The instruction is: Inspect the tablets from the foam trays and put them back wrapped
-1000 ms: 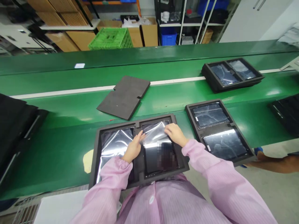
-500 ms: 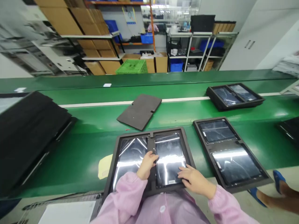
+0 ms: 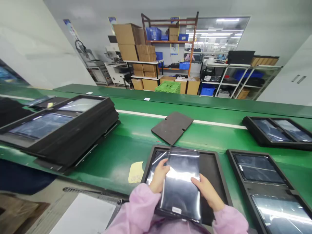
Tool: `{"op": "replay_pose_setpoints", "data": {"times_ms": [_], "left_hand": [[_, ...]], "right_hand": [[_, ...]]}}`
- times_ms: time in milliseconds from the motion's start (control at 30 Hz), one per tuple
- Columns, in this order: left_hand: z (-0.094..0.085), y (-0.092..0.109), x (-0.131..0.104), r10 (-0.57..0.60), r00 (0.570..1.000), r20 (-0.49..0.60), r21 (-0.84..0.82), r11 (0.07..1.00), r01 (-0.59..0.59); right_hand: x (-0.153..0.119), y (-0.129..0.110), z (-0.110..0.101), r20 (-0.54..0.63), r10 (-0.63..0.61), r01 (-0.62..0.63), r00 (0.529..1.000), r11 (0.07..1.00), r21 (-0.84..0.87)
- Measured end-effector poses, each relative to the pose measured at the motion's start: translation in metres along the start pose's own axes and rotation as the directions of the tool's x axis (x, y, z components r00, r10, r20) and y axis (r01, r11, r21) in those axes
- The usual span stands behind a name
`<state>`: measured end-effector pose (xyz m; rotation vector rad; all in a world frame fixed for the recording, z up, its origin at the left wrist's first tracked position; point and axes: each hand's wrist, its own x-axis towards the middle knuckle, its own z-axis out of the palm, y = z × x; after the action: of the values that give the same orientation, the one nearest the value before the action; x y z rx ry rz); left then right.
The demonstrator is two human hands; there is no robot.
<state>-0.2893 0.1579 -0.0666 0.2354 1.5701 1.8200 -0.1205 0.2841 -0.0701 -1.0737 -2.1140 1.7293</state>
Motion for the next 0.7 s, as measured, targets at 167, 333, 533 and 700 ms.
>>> {"op": "replay_pose_setpoints", "data": {"times_ms": [167,333,533,700], "left_hand": [[-0.063,0.002,0.018,0.155,0.971,-0.183,0.239,0.965,-0.108],[-0.079,-0.021,0.005,0.204,0.962,-0.180,0.314,0.939,-0.140],[-0.089,-0.021,0.012,0.192,0.961,-0.201,0.287,0.949,-0.130],[-0.093,0.012,0.020,0.242,0.939,-0.244,0.258,0.950,-0.177]], "right_hand": [[0.028,-0.014,0.072,-0.101,0.037,-0.057,0.994,0.978,-0.201],[0.037,-0.006,0.085,-0.156,0.115,-0.140,0.981,0.977,-0.158],[0.039,-0.024,0.095,0.041,0.162,-0.166,0.986,0.971,0.170],[0.011,-0.039,0.095,0.065,-0.021,-0.005,0.998,0.927,0.374]]}}
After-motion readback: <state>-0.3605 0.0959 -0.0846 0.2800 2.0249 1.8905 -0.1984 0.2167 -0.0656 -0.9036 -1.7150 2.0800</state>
